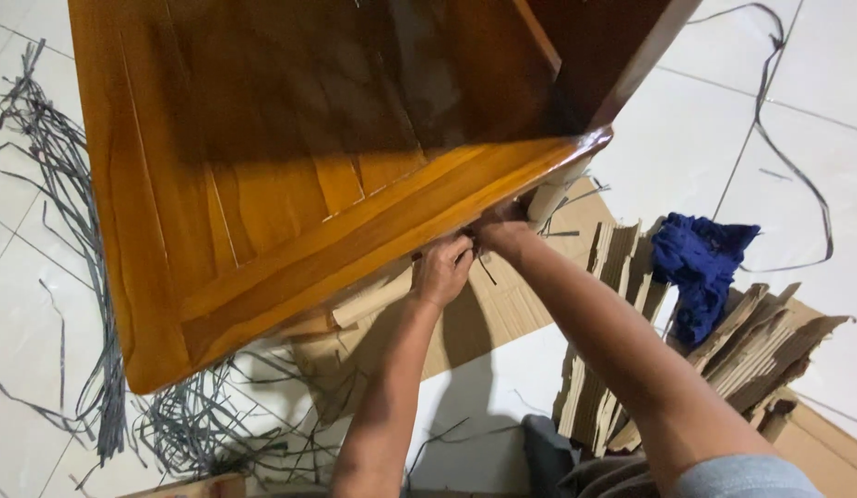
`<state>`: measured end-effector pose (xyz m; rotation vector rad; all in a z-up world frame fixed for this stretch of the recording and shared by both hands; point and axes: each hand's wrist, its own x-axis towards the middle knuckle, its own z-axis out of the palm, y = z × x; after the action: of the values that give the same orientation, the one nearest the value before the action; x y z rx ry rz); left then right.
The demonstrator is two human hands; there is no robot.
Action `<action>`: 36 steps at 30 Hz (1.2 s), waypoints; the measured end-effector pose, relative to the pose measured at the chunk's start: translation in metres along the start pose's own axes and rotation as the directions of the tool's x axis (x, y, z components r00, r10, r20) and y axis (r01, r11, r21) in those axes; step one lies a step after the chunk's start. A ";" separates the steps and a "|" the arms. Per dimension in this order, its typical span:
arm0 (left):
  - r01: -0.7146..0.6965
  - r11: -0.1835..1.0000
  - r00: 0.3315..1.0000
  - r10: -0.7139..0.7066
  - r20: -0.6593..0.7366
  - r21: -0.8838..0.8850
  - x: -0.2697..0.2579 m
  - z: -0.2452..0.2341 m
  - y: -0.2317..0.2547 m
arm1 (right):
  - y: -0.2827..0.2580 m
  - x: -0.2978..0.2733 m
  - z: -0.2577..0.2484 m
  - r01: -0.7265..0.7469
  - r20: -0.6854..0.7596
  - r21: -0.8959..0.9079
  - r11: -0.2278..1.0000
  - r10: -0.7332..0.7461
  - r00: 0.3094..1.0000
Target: Wrapping wooden chair legs with protective cardboard and securing them with plastic ties
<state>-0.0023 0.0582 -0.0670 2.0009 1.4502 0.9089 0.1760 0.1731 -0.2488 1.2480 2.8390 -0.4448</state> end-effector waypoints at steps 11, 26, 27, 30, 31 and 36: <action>0.280 0.958 0.936 -0.285 0.207 0.054 0.000 -0.014 0.012 | -0.027 0.005 -0.065 0.498 0.561 -0.681 -0.537 0.055 0.826; -0.399 0.742 0.842 0.530 -0.106 0.539 0.007 0.054 -0.099 | -0.063 -0.159 -0.079 -0.240 -0.040 0.446 0.862 0.287 0.957; -0.399 0.740 0.839 0.533 -0.109 0.541 0.005 0.070 -0.122 | -0.073 -0.154 -0.090 -0.238 -0.044 0.442 0.865 0.286 0.957; -0.302 0.537 0.864 0.504 -0.013 0.787 -0.012 0.116 -0.183 | -0.098 -0.141 -0.102 -0.407 0.194 0.855 0.321 0.530 0.825; -0.304 0.606 0.882 0.470 -0.023 0.735 -0.018 0.126 -0.198 | -0.100 -0.134 -0.096 -0.377 0.245 0.914 0.149 0.540 0.805; 0.344 0.938 0.936 -0.346 0.065 0.045 -0.004 0.054 -0.106 | -0.115 -0.101 -0.086 -0.310 0.347 0.937 -0.158 0.504 0.791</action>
<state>-0.0269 0.0862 -0.1796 1.7039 1.7135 0.6570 0.1707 0.0485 -0.1249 2.1699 1.4080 -2.6928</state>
